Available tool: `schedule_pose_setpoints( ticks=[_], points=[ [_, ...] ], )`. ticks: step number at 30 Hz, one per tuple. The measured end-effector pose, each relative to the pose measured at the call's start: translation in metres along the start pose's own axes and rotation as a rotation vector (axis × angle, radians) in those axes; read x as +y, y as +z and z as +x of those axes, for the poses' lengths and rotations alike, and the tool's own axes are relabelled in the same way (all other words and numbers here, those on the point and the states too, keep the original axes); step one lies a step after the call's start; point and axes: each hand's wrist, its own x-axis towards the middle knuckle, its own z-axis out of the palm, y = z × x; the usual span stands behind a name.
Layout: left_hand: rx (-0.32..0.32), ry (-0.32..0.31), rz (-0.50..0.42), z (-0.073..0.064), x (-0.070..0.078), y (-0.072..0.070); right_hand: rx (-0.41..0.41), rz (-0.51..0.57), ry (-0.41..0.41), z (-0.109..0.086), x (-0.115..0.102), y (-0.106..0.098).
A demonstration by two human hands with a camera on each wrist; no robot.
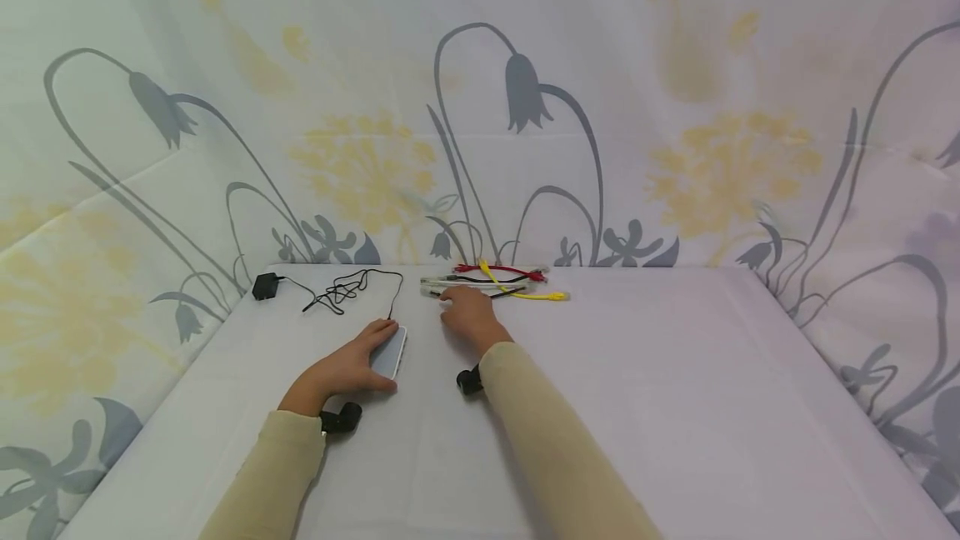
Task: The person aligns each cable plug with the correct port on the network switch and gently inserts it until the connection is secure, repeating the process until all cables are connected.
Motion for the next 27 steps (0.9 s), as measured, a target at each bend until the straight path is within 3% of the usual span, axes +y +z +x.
schedule_pose_setpoints(
  ticks=[3,12,21,27],
  points=[
    [0.005,-0.001,-0.004,0.001,0.001,0.0,0.003,-0.051,0.002,0.002,0.0,0.001],
    [0.015,-0.004,-0.001,0.0,0.0,0.001,-0.014,-0.336,-0.037,-0.002,-0.015,0.006],
    [0.015,-0.012,-0.009,0.0,0.0,0.003,-0.042,-0.329,-0.025,-0.004,-0.02,0.009],
    [0.016,-0.006,0.002,0.0,-0.001,0.002,-0.036,-0.174,-0.062,-0.009,-0.018,0.006]
  ],
)
